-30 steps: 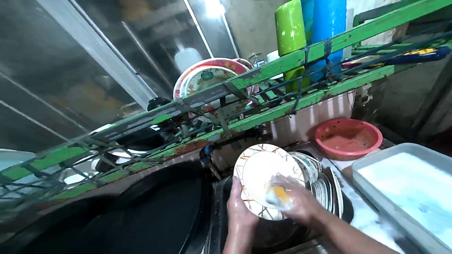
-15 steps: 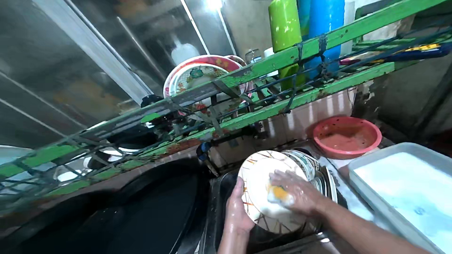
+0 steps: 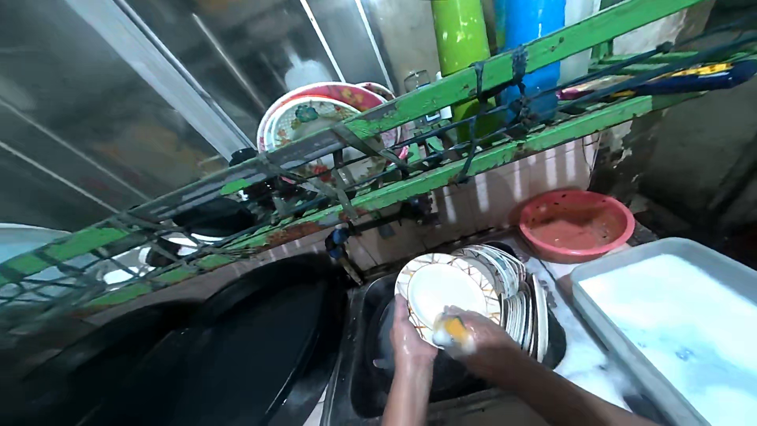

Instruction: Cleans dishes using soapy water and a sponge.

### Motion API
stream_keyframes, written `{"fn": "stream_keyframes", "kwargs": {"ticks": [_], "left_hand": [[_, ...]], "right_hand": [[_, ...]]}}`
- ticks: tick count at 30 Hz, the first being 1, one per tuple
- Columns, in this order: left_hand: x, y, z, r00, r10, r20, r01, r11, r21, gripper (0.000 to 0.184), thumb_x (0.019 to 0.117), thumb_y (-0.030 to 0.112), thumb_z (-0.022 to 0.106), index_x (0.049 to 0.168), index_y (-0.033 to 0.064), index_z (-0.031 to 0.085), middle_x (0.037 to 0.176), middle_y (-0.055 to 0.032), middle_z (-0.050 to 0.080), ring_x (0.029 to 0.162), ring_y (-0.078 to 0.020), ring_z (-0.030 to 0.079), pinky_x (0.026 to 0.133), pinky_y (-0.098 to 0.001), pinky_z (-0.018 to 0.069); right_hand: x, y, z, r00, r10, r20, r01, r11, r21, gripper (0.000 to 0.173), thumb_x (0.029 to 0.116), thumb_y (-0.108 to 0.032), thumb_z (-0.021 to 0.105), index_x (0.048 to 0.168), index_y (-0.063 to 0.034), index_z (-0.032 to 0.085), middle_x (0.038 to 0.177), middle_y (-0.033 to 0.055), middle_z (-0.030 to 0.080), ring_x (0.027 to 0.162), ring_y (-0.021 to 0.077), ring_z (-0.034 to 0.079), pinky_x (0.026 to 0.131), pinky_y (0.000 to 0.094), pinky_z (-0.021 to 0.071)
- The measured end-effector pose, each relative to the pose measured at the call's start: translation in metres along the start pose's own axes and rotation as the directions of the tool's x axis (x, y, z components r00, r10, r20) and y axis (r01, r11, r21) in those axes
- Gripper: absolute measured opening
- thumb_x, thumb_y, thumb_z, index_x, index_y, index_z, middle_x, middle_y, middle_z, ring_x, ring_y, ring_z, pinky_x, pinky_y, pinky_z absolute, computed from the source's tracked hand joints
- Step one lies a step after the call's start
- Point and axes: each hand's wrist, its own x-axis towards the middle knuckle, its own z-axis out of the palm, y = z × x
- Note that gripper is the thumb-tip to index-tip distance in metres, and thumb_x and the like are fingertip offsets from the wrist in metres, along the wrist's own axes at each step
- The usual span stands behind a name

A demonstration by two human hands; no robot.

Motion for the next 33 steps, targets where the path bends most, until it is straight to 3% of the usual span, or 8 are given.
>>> {"fn": "stream_keyframes", "kwargs": {"ticks": [3, 7, 11, 14, 18, 25, 30, 33], "left_hand": [[0.024, -0.033, -0.023, 0.969, -0.044, -0.243, 0.029, 0.997, -0.065, 0.055, 0.1083, 0.053, 0.032, 0.139, 0.0102, 0.049, 0.124, -0.0174, 0.061, 0.108, -0.0306, 0.063, 0.085, -0.0548, 0.0545], [0.033, -0.064, -0.035, 0.954, -0.182, -0.239, 0.164, 0.982, -0.093, 0.056, 0.1108, 0.046, 0.027, 0.153, 0.0098, 0.028, 0.146, -0.0213, 0.043, 0.122, -0.0355, 0.053, 0.093, -0.0554, 0.0496], [-0.015, -0.109, 0.03, 0.973, -0.214, 0.081, 0.173, 0.919, 0.355, 0.061, 0.1113, 0.041, 0.035, 0.159, 0.0042, 0.026, 0.162, -0.0227, 0.032, 0.145, -0.0355, 0.039, 0.113, -0.0548, 0.0389], [-0.021, -0.152, 0.069, 0.909, -0.226, 0.35, -0.166, 0.573, 0.802, 0.084, 0.1012, 0.052, 0.056, 0.162, 0.0046, 0.022, 0.164, -0.0221, 0.029, 0.15, -0.0334, 0.033, 0.121, -0.053, 0.0326], [-0.002, -0.18, 0.095, 0.885, -0.353, 0.303, -0.294, 0.082, 0.952, 0.081, 0.1036, 0.057, 0.045, 0.161, 0.004, 0.026, 0.168, -0.0209, 0.022, 0.154, -0.0354, 0.025, 0.123, -0.0602, 0.0209], [-0.046, -0.11, 0.097, 0.866, -0.409, 0.289, 0.058, 0.655, 0.753, 0.041, 0.1074, 0.031, 0.053, 0.132, -0.0018, 0.057, 0.11, -0.0187, 0.07, 0.098, -0.0259, 0.071, 0.086, -0.0445, 0.0603], [-0.089, -0.066, 0.089, 0.862, -0.339, 0.376, 0.068, 0.814, 0.577, 0.051, 0.0769, -0.011, 0.055, 0.127, -0.0035, 0.054, 0.101, -0.0185, 0.07, 0.085, -0.0255, 0.072, 0.071, -0.0431, 0.0618], [-0.099, -0.06, 0.082, 0.845, -0.279, 0.457, -0.054, 0.804, 0.592, 0.046, 0.0838, -0.012, 0.056, 0.129, -0.0034, 0.052, 0.106, -0.0135, 0.068, 0.094, -0.0175, 0.069, 0.081, -0.0355, 0.0591]], "right_hand": [[-0.003, -0.014, -0.046, 0.954, 0.226, 0.199, -0.253, 0.96, 0.122, 0.057, 0.0991, -0.04, 0.062, 0.145, -0.0066, 0.053, 0.133, 0.0178, 0.065, 0.126, 0.0306, 0.062, 0.109, 0.0529, 0.0469], [-0.045, 0.028, -0.122, 0.929, 0.323, -0.18, -0.311, 0.946, 0.095, 0.043, 0.096, -0.025, 0.07, 0.134, -0.0057, 0.064, 0.123, 0.0161, 0.07, 0.114, 0.0262, 0.067, 0.103, 0.048, 0.0522], [-0.115, 0.132, -0.188, 0.822, 0.205, -0.531, -0.34, 0.925, -0.17, 0.049, 0.09, -0.015, 0.071, 0.133, 0.0068, 0.061, 0.139, 0.0299, 0.057, 0.131, 0.0494, 0.052, 0.111, 0.0637, 0.0394], [-0.156, 0.179, -0.203, 0.791, 0.352, -0.501, -0.53, 0.802, -0.274, 0.047, 0.0916, -0.015, 0.073, 0.13, 0.0091, 0.062, 0.143, 0.0325, 0.053, 0.133, 0.0548, 0.047, 0.111, 0.0675, 0.0377], [-0.175, 0.196, -0.193, 0.765, 0.582, -0.275, -0.637, 0.623, -0.455, 0.053, 0.0942, -0.033, 0.07, 0.138, -0.0046, 0.063, 0.15, 0.02, 0.053, 0.141, 0.0463, 0.044, 0.11, 0.0656, 0.0404], [-0.154, 0.173, -0.194, 0.601, 0.684, -0.412, -0.702, 0.699, 0.136, 0.049, 0.093, -0.021, 0.073, 0.131, 0.0072, 0.061, 0.134, 0.0315, 0.059, 0.13, 0.0466, 0.054, 0.11, 0.0628, 0.0418], [-0.068, 0.076, -0.154, 0.764, 0.281, -0.58, -0.224, 0.96, 0.17, 0.052, 0.0889, -0.026, 0.076, 0.133, -0.0011, 0.065, 0.136, 0.0198, 0.063, 0.129, 0.0329, 0.058, 0.113, 0.0511, 0.0454], [-0.03, 0.024, -0.122, 0.844, 0.016, -0.537, -0.03, 0.999, -0.018, 0.054, 0.0914, -0.043, 0.068, 0.133, -0.0094, 0.067, 0.143, 0.0101, 0.062, 0.138, 0.0267, 0.054, 0.117, 0.0512, 0.0407]]}}
